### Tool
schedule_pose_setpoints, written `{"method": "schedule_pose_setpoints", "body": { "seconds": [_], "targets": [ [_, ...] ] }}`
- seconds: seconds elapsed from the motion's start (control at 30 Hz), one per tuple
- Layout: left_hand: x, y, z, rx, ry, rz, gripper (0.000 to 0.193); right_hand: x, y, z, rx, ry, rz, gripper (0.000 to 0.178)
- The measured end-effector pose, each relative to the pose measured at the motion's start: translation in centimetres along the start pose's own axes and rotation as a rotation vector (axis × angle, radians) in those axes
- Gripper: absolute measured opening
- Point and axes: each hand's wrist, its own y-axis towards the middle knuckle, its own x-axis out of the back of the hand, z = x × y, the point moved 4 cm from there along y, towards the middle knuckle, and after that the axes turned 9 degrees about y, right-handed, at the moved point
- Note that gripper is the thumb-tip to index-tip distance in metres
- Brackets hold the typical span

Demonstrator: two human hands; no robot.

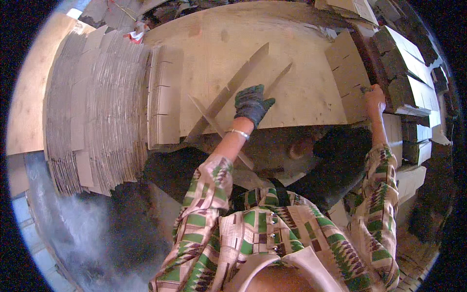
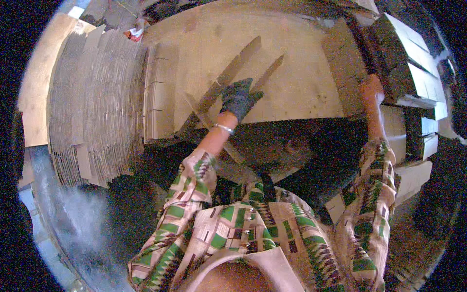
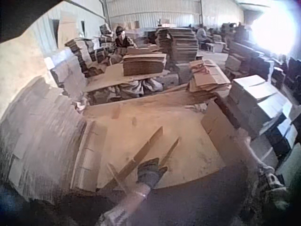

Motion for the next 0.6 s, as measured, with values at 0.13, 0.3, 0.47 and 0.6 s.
{"method": "schedule_pose_setpoints", "body": {
  "seconds": [0.13,0.3,0.47,0.6],
  "targets": [
    [-2.6,1.7,2.1,-0.058,0.085,0.094,0.038,1.3,-3.9,8.0,0.107,0.6,-0.016,0.045],
    [-1.5,1.7,0.9,0.023,0.058,0.176,0.037,0.8,-11.3,20.0,0.396,0.801,0.174,0.078],
    [-2.3,1.6,0.4,-0.039,0.054,0.162,0.034,-1.5,-13.7,24.9,0.448,0.628,0.306,0.097],
    [-2.5,1.0,-0.3,0.011,0.027,0.108,0.034,-3.6,-14.3,25.2,0.445,0.664,0.465,0.086]
  ]
}}
